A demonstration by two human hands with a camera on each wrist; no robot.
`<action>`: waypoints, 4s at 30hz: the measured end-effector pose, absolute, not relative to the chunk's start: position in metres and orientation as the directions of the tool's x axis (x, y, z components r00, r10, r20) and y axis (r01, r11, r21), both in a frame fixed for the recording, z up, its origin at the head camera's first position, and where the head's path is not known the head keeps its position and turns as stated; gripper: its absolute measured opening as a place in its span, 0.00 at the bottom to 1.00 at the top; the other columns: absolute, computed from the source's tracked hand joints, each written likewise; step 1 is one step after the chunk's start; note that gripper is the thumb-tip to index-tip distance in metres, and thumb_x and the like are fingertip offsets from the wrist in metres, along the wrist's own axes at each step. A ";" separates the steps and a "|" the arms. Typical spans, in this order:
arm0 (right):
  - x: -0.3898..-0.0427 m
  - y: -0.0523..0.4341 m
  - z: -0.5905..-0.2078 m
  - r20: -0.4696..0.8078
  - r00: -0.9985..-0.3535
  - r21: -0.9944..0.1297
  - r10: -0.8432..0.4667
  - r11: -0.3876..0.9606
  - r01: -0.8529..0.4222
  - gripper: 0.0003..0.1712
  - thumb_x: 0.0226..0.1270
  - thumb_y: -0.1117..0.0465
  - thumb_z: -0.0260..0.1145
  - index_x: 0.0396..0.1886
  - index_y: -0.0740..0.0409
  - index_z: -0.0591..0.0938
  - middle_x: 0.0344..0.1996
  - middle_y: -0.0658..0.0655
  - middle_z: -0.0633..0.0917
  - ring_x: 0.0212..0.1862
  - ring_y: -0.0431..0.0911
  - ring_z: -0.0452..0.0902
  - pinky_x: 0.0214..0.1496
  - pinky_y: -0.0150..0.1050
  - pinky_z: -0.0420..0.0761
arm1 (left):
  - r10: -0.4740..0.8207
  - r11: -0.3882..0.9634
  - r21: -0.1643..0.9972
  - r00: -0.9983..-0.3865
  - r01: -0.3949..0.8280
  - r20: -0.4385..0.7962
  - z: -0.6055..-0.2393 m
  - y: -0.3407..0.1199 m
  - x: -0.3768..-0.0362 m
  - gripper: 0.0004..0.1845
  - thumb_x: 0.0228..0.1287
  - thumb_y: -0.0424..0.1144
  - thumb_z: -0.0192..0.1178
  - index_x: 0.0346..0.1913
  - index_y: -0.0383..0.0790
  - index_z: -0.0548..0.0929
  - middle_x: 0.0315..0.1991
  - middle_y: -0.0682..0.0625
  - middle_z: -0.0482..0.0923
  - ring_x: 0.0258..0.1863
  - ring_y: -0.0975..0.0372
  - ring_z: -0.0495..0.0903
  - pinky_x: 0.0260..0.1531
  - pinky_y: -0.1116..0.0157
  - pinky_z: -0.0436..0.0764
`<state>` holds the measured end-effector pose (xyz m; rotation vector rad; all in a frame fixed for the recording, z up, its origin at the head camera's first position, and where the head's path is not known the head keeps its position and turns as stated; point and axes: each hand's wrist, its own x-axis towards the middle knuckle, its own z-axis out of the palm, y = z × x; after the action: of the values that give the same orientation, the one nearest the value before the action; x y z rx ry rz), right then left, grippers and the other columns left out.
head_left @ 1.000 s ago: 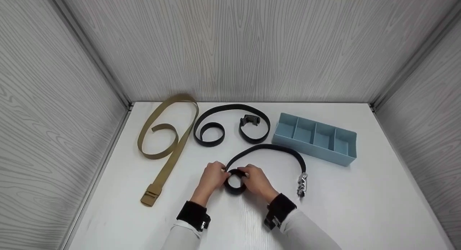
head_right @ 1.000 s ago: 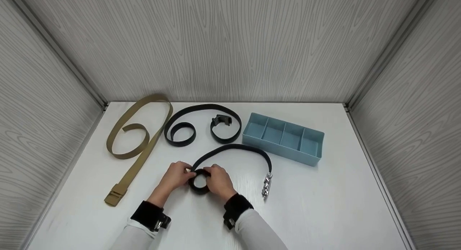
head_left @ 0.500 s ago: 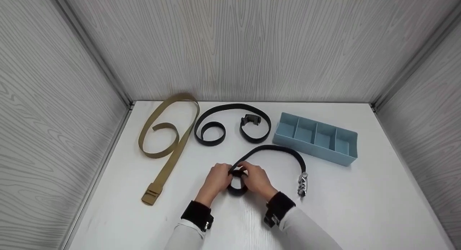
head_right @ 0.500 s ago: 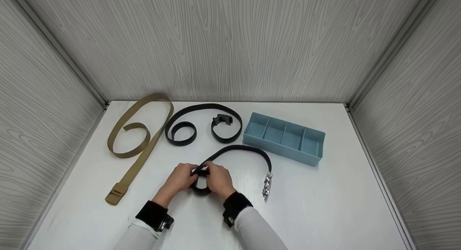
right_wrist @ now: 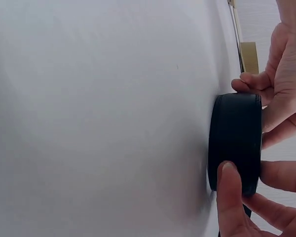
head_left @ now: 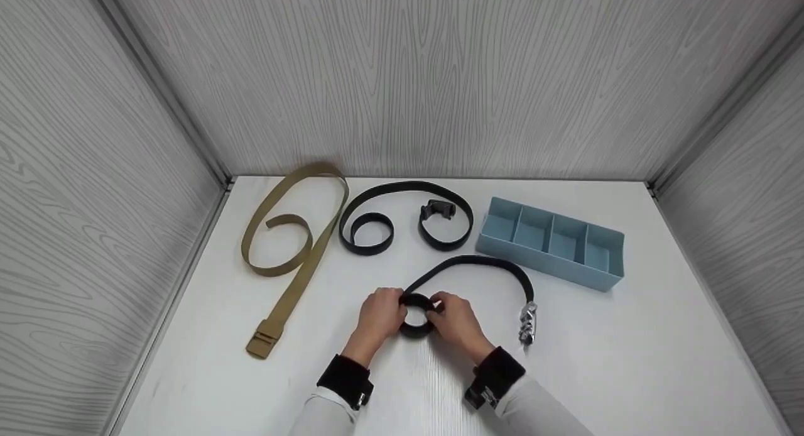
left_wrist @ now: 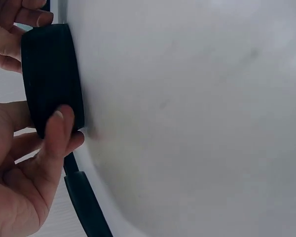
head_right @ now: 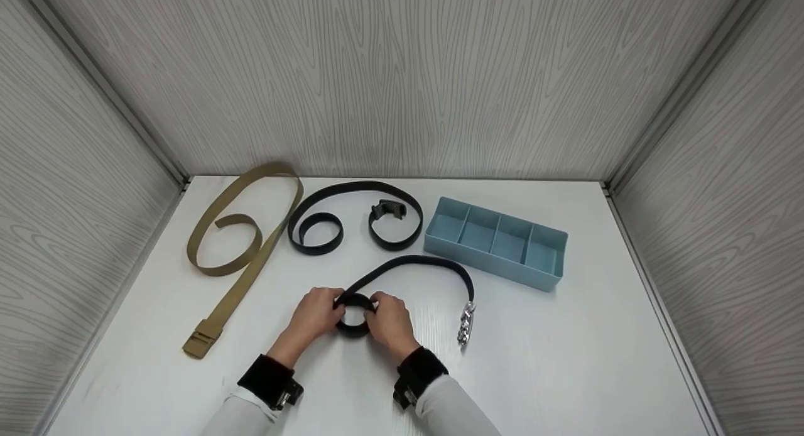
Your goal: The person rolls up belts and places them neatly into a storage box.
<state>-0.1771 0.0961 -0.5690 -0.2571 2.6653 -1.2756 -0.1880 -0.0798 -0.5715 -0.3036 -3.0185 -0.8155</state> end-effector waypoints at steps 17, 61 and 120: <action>-0.181 0.094 -0.577 -0.014 -0.980 -0.770 -0.200 0.627 -0.117 0.18 0.64 0.66 0.66 0.53 0.67 0.81 0.32 0.56 0.83 0.34 0.45 0.79 0.40 0.42 0.78 | 0.191 0.926 0.308 -0.974 0.221 0.123 -0.575 -0.075 -0.190 0.10 0.58 0.39 0.69 0.28 0.34 0.84 0.26 0.41 0.82 0.25 0.46 0.82 0.25 0.52 0.78; -0.180 0.093 -0.574 -0.041 -0.985 -0.762 -0.167 0.643 -0.077 0.18 0.65 0.63 0.67 0.51 0.69 0.82 0.39 0.60 0.86 0.41 0.49 0.82 0.48 0.44 0.79 | 0.157 0.924 0.339 -0.984 0.175 0.081 -0.571 -0.071 -0.195 0.06 0.53 0.34 0.66 0.24 0.36 0.82 0.21 0.43 0.81 0.23 0.48 0.82 0.23 0.54 0.78; -0.180 0.090 -0.574 0.023 -0.975 -0.680 -0.219 0.712 -0.176 0.18 0.65 0.69 0.62 0.53 0.74 0.79 0.42 0.65 0.80 0.48 0.58 0.78 0.52 0.50 0.76 | 0.107 0.947 0.300 -0.993 0.115 0.043 -0.566 -0.061 -0.195 0.10 0.61 0.32 0.61 0.46 0.37 0.83 0.32 0.39 0.83 0.29 0.46 0.84 0.26 0.52 0.80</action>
<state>-0.1802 0.0896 -0.5745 -0.3291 2.8517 -1.1236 -0.1953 -0.0605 -0.5663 -0.1755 -3.0738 -0.4763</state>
